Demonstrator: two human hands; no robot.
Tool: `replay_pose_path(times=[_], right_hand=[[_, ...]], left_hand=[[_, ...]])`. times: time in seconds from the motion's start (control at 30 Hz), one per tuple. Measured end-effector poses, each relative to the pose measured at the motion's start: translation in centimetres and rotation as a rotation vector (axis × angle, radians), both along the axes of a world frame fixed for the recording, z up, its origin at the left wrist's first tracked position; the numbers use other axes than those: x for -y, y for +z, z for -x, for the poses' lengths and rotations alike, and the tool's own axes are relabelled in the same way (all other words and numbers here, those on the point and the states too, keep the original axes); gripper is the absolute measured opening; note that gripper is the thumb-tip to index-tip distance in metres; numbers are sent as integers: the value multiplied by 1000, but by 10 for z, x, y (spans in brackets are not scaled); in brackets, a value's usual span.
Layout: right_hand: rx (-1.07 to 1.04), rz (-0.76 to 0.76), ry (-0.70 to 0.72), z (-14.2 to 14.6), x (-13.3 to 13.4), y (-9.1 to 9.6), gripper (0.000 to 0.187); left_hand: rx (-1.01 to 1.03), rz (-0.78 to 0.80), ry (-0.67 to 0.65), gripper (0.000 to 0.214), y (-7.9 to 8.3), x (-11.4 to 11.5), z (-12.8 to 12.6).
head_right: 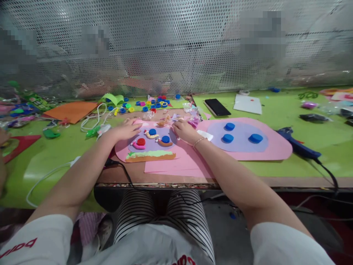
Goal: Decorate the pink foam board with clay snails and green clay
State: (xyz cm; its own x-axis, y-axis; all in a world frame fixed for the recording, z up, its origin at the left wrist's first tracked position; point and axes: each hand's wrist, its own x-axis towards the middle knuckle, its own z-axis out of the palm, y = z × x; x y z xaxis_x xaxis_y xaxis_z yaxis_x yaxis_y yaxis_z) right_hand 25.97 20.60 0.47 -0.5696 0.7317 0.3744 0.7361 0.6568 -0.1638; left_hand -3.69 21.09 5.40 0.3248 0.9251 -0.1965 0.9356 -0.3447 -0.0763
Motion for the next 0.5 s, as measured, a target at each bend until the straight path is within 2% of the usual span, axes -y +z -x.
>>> replay_pose_path(times=[0.13,0.33,0.5], right_hand=[[-53,35,-48,1,2,1,33],[-127,66,-96,3,6,0,30],[-155,66,-48,3,7,-1,35]], left_hand=[[-19,-28,-17,53,1,5,1],[-37,-30,-45,51,11,19,-1],[-26,-20,-39,54,14,24,-3]])
